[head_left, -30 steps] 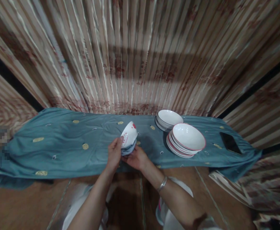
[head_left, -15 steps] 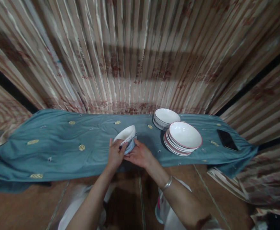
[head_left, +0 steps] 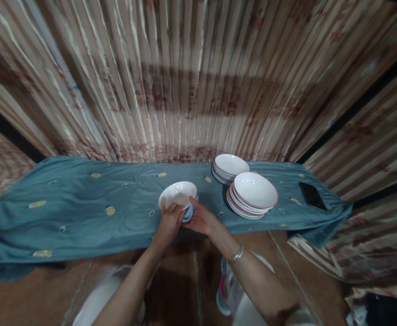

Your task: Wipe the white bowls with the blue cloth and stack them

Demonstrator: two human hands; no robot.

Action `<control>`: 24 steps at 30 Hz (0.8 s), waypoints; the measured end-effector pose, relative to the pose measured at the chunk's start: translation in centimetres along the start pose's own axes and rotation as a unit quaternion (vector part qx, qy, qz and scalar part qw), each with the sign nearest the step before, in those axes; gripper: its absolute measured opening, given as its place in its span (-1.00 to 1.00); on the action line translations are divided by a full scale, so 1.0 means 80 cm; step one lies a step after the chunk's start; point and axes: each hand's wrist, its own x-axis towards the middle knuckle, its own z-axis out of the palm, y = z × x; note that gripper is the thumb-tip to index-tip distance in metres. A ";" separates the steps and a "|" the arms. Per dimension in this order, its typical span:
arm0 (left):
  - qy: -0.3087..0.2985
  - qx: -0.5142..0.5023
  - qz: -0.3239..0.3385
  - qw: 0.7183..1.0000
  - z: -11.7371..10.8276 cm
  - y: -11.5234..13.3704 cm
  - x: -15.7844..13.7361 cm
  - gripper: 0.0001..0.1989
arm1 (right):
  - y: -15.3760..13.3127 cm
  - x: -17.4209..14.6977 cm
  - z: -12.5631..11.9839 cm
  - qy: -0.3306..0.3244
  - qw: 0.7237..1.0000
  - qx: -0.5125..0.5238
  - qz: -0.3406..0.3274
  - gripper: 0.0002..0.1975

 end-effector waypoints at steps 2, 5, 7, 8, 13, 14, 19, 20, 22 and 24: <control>-0.009 -0.001 0.004 1.000 0.003 0.002 -0.004 -0.76 | 0.002 0.002 -0.005 0.023 0.999 -0.019 -0.016 -0.72; -0.024 0.007 0.008 1.000 0.005 0.007 -0.010 -0.76 | 0.005 0.002 -0.010 0.051 0.996 -0.055 -0.057 -0.81; -0.032 0.018 0.009 0.999 0.006 0.009 -0.013 -0.74 | 0.007 0.002 -0.013 0.074 0.989 -0.085 -0.092 -0.85; -0.032 0.021 0.008 0.999 0.006 0.010 -0.014 -0.73 | 0.007 0.003 -0.015 0.085 0.985 -0.101 -0.110 -0.86; 0.010 -0.010 -0.015 1.000 -0.001 0.011 -0.012 -0.63 | 0.005 0.010 -0.032 0.146 0.956 -0.198 -0.158 -0.80; 0.032 -0.025 -0.032 0.999 -0.003 0.008 -0.011 -0.60 | 0.004 0.011 -0.036 0.154 0.951 -0.217 -0.160 -0.79; 0.190 -0.219 -0.214 0.933 -0.002 -0.021 -0.006 -0.48 | 0.001 0.011 -0.050 0.163 0.916 -0.309 -0.199 -0.77; 0.206 -0.275 -0.269 0.900 0.001 -0.026 -0.005 -0.49 | 0.001 0.009 -0.051 0.169 0.906 -0.328 -0.206 -0.76; 0.212 -0.380 -0.333 0.836 0.005 -0.033 -0.004 -0.55 | -0.001 0.004 -0.053 0.182 0.889 -0.362 -0.213 -0.74; 0.205 -0.451 -0.352 0.794 0.007 -0.034 -0.003 -0.61 | -0.004 -0.001 -0.056 0.188 0.877 -0.386 -0.217 -0.73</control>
